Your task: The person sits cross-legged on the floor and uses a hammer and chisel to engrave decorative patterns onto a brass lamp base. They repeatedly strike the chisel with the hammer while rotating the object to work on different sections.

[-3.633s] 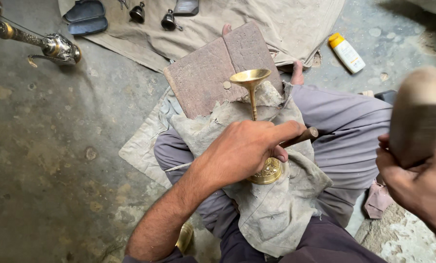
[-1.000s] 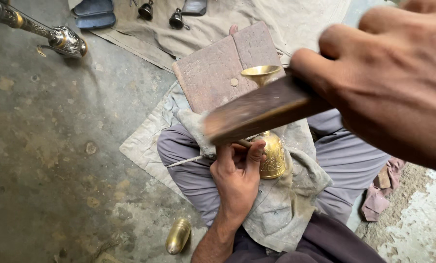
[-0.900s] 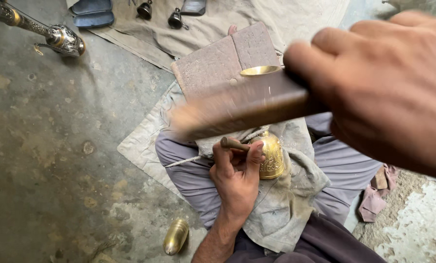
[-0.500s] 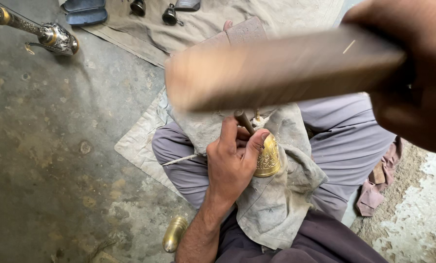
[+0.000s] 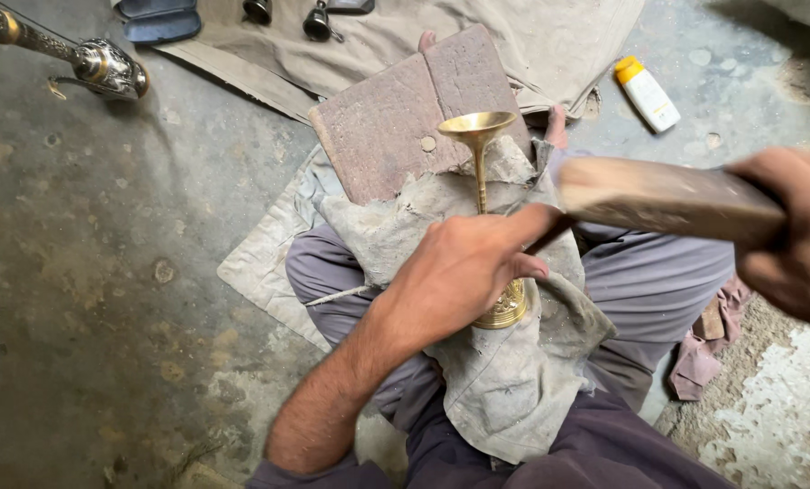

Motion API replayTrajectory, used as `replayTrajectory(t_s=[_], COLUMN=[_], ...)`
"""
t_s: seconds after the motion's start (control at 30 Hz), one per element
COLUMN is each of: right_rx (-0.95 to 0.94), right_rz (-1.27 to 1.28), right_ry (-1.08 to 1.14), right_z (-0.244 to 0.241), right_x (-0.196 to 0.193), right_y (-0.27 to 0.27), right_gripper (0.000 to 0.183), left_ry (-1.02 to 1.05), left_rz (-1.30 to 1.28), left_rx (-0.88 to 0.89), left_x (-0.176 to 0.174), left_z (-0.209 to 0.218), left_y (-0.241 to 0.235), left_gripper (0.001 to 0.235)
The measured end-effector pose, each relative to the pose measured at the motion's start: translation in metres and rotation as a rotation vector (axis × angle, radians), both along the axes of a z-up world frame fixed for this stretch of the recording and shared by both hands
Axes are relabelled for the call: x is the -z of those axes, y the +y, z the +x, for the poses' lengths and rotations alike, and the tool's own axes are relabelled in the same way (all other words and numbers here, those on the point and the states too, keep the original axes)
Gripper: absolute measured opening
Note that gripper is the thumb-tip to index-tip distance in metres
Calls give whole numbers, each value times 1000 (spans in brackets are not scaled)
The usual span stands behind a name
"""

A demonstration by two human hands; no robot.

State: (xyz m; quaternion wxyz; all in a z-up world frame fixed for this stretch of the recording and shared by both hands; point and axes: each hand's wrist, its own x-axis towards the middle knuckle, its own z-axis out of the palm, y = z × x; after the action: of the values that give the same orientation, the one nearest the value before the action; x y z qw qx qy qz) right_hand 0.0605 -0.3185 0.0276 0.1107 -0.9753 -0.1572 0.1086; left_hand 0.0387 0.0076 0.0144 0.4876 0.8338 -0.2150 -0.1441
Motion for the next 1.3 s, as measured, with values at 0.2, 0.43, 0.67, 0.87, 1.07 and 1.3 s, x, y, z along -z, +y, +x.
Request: replayTrajectory(t_s=[0.2,0.43,0.67,0.87,1.07,1.3], right_rx=[190,360,365,67,-159,-204], right_rz=[126,407,334,244,18,-171], right_ry=[-179,-243,145,-145,-227,-188], right_z=[-87,-115,-81,-39,6,29], right_x=[49,82,39,23,-17,-42], right_y=[-13,6,-19,-16,19,40], right_gripper=[42,35,35,28,32,39], left_ry=[25,-28,-66,-127,-73,9], left_rz=[104,106,74,-101,-209,-173], left_rx=[330,439,238,-84,-302,-471], left_x=[-5,-6,3,10,12,13], left_z=[24,26,6,-19,-38,-50], left_y=[-10,-7,5,14,11,3], left_gripper=[33,34,28,36,37,35])
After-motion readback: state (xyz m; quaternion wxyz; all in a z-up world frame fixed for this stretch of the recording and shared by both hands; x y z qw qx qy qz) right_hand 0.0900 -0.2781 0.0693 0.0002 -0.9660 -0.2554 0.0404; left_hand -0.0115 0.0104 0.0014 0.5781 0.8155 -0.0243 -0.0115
